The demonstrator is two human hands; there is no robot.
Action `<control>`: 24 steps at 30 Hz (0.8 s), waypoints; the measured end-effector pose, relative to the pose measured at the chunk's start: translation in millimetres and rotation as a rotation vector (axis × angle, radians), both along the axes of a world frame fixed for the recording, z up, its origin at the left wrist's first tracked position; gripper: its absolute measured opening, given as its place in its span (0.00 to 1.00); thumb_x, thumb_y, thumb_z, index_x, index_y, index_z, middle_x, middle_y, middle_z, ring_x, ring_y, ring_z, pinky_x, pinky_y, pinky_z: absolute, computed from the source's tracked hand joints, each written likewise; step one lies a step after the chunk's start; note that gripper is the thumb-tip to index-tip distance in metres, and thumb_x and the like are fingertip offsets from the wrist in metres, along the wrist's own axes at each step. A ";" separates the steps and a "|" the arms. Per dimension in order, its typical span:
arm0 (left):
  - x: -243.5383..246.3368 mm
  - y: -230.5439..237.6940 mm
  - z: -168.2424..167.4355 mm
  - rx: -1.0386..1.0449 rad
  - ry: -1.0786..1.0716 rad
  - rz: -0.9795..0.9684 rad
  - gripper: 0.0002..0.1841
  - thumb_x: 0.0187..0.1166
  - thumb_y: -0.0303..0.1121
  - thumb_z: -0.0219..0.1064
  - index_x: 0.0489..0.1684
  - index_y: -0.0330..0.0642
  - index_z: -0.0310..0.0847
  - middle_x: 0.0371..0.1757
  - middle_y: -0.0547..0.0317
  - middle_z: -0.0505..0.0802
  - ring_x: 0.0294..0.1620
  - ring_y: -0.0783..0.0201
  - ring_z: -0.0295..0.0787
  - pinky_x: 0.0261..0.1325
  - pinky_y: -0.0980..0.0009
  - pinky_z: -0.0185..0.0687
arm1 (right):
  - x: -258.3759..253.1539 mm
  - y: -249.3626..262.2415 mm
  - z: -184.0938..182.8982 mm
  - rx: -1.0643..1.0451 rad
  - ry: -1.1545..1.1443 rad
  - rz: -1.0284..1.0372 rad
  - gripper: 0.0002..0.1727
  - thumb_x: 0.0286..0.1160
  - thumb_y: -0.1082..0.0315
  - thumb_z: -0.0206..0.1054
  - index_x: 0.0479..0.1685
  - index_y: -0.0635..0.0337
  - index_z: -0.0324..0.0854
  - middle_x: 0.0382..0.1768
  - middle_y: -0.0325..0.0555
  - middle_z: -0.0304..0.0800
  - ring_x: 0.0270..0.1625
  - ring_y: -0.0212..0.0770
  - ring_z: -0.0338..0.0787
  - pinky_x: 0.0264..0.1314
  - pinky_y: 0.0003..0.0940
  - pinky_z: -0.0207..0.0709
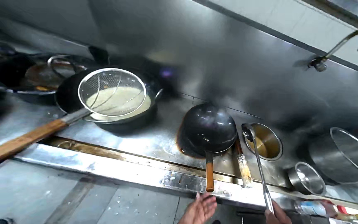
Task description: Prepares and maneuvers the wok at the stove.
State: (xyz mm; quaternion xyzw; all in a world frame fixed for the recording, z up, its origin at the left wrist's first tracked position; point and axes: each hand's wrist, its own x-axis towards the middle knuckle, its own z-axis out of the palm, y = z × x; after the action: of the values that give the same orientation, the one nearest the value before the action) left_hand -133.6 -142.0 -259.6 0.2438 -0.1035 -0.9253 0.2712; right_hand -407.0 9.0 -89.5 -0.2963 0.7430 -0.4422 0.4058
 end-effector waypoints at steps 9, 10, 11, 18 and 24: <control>-66.5 -78.3 70.9 -0.064 -0.554 0.080 0.18 0.88 0.34 0.62 0.71 0.42 0.68 0.43 0.48 0.88 0.25 0.61 0.86 0.25 0.68 0.84 | 3.8 -35.9 -43.0 -0.017 -0.207 -0.149 0.30 0.87 0.69 0.55 0.89 0.58 0.59 0.29 0.45 0.79 0.17 0.36 0.74 0.16 0.32 0.72; -67.0 -77.8 69.7 -0.068 -0.570 0.081 0.18 0.88 0.34 0.63 0.71 0.42 0.68 0.43 0.48 0.88 0.24 0.61 0.85 0.24 0.68 0.84 | 3.4 -38.7 -46.0 -0.036 -0.229 -0.150 0.29 0.87 0.69 0.55 0.88 0.57 0.60 0.29 0.45 0.79 0.16 0.36 0.74 0.15 0.32 0.72; -67.7 -77.1 68.9 -0.072 -0.577 0.085 0.18 0.88 0.34 0.63 0.71 0.42 0.68 0.42 0.48 0.87 0.24 0.61 0.84 0.24 0.68 0.83 | 3.0 -41.3 -48.3 -0.049 -0.244 -0.149 0.29 0.88 0.69 0.55 0.88 0.57 0.61 0.28 0.45 0.78 0.15 0.36 0.73 0.14 0.33 0.72; -69.1 -78.0 66.0 -0.080 -0.588 0.087 0.17 0.87 0.33 0.63 0.70 0.42 0.68 0.40 0.49 0.86 0.22 0.61 0.83 0.22 0.68 0.83 | 11.9 -73.8 -49.8 -0.103 -0.336 -0.174 0.28 0.88 0.71 0.55 0.87 0.57 0.60 0.25 0.45 0.75 0.13 0.37 0.72 0.11 0.33 0.72; -68.4 -77.8 64.3 -0.074 -0.585 0.091 0.17 0.87 0.32 0.64 0.69 0.42 0.69 0.40 0.48 0.86 0.23 0.60 0.84 0.22 0.68 0.84 | 1.3 -92.6 -50.2 -0.143 -0.362 -0.199 0.25 0.89 0.70 0.55 0.84 0.56 0.64 0.28 0.48 0.77 0.13 0.37 0.72 0.11 0.32 0.70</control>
State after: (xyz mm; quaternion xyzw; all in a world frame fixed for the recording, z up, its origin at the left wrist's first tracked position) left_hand -202.0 -219.8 -195.3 0.4946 -0.2000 -0.7981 0.2799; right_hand -405.7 -83.6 -139.7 -0.1651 0.6504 -0.5776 0.4649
